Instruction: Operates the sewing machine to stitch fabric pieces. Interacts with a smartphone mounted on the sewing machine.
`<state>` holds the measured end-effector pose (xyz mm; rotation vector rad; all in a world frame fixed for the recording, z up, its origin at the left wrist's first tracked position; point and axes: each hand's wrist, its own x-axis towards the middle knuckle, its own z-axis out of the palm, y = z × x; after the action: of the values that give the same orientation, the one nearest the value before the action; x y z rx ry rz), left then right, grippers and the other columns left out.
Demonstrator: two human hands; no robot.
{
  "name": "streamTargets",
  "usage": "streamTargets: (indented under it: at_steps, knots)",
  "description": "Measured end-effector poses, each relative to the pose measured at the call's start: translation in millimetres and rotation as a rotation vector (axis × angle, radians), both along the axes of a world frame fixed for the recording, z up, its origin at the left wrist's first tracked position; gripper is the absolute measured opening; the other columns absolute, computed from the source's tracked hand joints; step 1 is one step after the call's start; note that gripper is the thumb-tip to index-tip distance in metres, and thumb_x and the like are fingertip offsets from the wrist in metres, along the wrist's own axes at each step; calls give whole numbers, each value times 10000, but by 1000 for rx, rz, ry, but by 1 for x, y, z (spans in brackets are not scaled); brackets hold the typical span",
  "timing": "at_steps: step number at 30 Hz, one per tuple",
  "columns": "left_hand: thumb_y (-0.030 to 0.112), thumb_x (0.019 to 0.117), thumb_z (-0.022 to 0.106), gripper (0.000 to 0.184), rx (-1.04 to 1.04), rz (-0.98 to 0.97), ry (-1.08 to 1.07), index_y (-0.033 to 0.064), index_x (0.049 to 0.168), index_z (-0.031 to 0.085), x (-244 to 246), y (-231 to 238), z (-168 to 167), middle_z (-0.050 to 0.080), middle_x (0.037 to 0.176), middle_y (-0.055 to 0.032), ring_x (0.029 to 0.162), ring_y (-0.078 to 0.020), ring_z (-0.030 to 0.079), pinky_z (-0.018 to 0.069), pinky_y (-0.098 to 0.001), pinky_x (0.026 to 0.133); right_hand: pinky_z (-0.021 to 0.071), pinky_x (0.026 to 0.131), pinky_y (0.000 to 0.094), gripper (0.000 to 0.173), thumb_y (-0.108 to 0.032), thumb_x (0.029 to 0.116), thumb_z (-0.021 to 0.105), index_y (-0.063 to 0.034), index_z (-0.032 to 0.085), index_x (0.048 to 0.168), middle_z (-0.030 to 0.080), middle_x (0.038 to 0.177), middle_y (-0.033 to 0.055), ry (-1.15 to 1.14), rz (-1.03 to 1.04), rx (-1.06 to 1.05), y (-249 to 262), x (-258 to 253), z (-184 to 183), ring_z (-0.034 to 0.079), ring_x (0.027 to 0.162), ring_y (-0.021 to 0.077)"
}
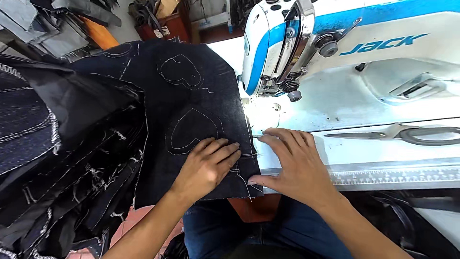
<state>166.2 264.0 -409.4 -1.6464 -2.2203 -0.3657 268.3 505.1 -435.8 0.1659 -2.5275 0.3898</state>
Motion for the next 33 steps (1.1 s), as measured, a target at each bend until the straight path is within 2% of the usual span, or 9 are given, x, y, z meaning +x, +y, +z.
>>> streamTargets:
  at_steps: [3, 7, 14, 15, 17, 20, 23, 27, 33]
  knots:
    - [167, 1031, 551, 263, -49, 47, 96, 194, 1174, 770, 7, 5, 4, 726, 1264, 34, 1189, -179, 668, 531, -427, 1009, 444, 920, 512, 735, -841, 813, 542, -301, 664, 1297, 666, 1153, 52, 30, 66, 18, 0, 0, 0, 624, 1065, 250]
    - [156, 1020, 552, 267, -75, 71, 82, 193, 1162, 775, 8, 9, 8, 737, 1225, 29, 1131, -174, 686, 555, -383, 952, 467, 937, 515, 783, -859, 817, 514, -281, 639, 1329, 677, 1136, 28, 1, 64, 37, 0, -1, 0, 630, 1080, 243]
    - [365, 1065, 504, 343, -65, -30, -301, 167, 1052, 783, -17, 17, 21, 715, 1138, 34, 1120, -130, 641, 522, -354, 969, 452, 934, 492, 536, -763, 907, 518, -323, 761, 1092, 689, 1111, 4, 46, 153, 63, 4, -1, -6, 625, 1077, 211]
    - [382, 1046, 537, 321, -44, -2, -322, 168, 1083, 773, -25, 20, 19, 702, 1202, 31, 1193, -137, 623, 503, -387, 1036, 461, 936, 485, 538, -749, 916, 520, -306, 761, 1102, 690, 1136, 8, 53, 165, 68, 3, 0, -6, 626, 1088, 212]
    - [514, 1010, 543, 475, -106, 119, -300, 201, 1343, 668, -35, 25, 10, 553, 1508, 53, 1462, -181, 436, 327, -532, 1214, 485, 970, 489, 550, -713, 950, 505, -254, 751, 1126, 692, 1263, 4, 49, 202, 94, 2, 2, -5, 629, 1175, 224]
    - [585, 1013, 459, 586, -137, 229, -295, 253, 1488, 550, -27, 36, 0, 395, 1634, 115, 1574, -217, 228, 113, -725, 1214, 504, 983, 445, 535, -648, 991, 487, -172, 715, 1071, 684, 1333, -29, -15, 291, 128, 10, 3, 5, 625, 1239, 199]
    - [604, 1007, 437, 585, -189, 283, -307, 273, 1475, 552, -16, 53, 2, 387, 1635, 129, 1572, -271, 228, 97, -819, 1136, 495, 989, 424, 543, -662, 986, 483, -176, 709, 1073, 686, 1315, -39, -90, 327, 105, 28, 7, 9, 622, 1226, 170]
    - [594, 958, 483, 583, -236, 262, -270, 218, 1381, 626, -25, 73, 7, 447, 1594, 47, 1531, -371, 283, 129, -848, 1090, 457, 1009, 427, 521, -694, 951, 522, -249, 713, 1143, 665, 1348, -114, -133, 311, 21, 46, 6, 7, 586, 1257, 133]
    - [595, 929, 543, 576, -215, 91, -307, 213, 1349, 642, -61, 71, 7, 482, 1563, 46, 1547, -363, 250, 128, -828, 1121, 449, 957, 425, 551, -727, 937, 502, -291, 726, 1188, 655, 1360, -145, -130, 182, -11, 31, 2, 3, 594, 1199, 142]
